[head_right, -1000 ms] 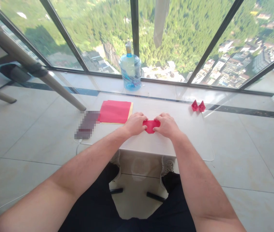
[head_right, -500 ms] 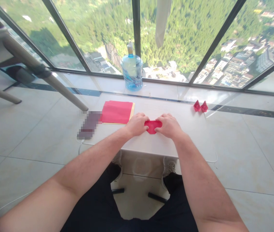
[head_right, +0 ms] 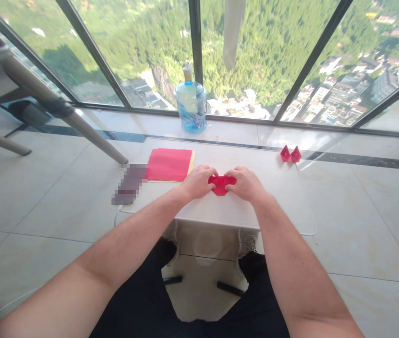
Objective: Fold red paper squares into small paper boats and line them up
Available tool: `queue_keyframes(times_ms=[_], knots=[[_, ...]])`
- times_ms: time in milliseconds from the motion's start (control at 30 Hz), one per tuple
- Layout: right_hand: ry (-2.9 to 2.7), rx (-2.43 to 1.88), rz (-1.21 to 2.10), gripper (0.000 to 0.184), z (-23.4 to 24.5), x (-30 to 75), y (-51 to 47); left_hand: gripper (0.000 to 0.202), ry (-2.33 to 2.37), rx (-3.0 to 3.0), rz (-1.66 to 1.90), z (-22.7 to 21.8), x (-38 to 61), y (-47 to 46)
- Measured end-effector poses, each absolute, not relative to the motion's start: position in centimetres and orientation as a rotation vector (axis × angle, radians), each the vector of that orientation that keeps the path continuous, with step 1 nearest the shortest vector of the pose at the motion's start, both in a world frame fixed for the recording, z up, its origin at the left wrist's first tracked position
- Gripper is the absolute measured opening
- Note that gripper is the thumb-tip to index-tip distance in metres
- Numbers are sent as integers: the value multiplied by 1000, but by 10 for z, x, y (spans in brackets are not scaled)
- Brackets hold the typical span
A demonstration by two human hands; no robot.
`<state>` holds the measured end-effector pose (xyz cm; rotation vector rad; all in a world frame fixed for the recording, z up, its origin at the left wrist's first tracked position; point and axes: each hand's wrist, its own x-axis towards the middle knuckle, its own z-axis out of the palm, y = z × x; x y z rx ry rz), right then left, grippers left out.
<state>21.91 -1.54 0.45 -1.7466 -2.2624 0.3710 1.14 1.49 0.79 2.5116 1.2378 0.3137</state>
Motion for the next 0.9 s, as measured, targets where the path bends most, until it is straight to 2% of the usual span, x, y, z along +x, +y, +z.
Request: queue_keyframes(times_ms=[300,567,767,900], knots=[[-2286,-1596,307,30,2,217,-18,18,1183,2526,341,10,12,12],[-2279,-1600,312,18,0,214,-18,19,1243,2462,246,17,13,9],[-2273,-1550,299,42,-3,216,-18,33,1248,2453,317,11,12,9],[-2277,-1537,283,33,-7,217,-18,36,1267,2451,340,8,11,10]])
